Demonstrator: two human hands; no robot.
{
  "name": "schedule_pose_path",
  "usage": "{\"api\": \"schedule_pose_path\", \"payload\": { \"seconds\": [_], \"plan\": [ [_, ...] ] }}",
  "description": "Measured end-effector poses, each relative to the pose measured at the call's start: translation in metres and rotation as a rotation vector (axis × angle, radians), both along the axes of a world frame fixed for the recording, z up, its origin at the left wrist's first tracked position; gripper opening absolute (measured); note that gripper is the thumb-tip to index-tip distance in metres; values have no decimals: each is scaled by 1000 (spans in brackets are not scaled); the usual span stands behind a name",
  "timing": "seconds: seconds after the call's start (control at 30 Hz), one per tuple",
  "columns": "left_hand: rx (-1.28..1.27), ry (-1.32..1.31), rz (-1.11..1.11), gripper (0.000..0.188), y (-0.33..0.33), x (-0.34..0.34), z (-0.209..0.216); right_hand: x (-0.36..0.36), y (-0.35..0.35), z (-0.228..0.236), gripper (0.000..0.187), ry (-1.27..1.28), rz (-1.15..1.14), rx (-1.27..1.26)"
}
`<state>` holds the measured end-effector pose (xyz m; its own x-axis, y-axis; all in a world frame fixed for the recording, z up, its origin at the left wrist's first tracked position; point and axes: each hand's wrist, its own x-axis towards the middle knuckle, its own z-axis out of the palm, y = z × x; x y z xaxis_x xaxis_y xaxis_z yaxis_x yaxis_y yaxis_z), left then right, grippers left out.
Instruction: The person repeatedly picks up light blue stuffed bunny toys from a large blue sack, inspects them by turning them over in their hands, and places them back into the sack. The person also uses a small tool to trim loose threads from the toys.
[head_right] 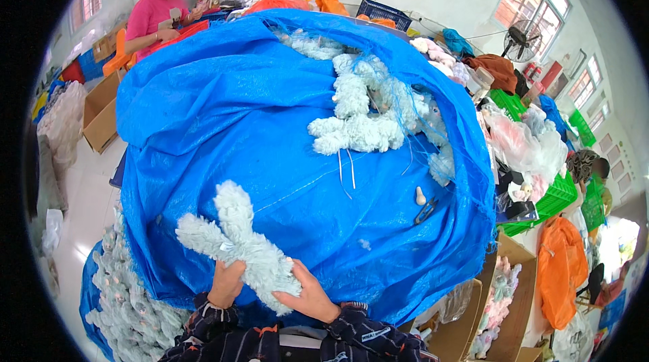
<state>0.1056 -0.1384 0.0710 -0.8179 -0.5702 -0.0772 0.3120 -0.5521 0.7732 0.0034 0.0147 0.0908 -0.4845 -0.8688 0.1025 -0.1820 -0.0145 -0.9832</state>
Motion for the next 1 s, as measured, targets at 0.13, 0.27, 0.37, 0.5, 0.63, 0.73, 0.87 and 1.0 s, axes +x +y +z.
{"api": "schedule_pose_path", "payload": {
  "seconds": [0.13, 0.27, 0.37, 0.5, 0.63, 0.73, 0.87, 1.0],
  "plan": [
    [-132, -77, -155, 49, -12, 5, -10, -3, -2, 2, 61, 19, 0, 4],
    [168, 61, -254, 53, -10, 2, -8, -7, 4, -3, 59, -16, -17, 7],
    [99, 10, -240, 51, -6, 0, -9, -6, 6, -6, 58, -35, -38, 9],
    [-83, -57, -62, 41, 4, -13, -11, -1, 0, -3, 48, 125, -159, -21],
    [-346, -130, -44, 36, 0, -14, -11, 4, 2, -4, 44, 128, -220, 1],
    [-377, -132, -104, 34, -3, -27, 1, 3, 7, -7, 46, 227, -242, 37],
    [-280, -135, -50, 30, 9, -32, -4, 1, 9, -6, 50, 359, -257, 85],
    [-100, -167, -60, 29, 18, -39, -13, -7, 16, -2, 52, 330, -268, 72]
  ]
}}
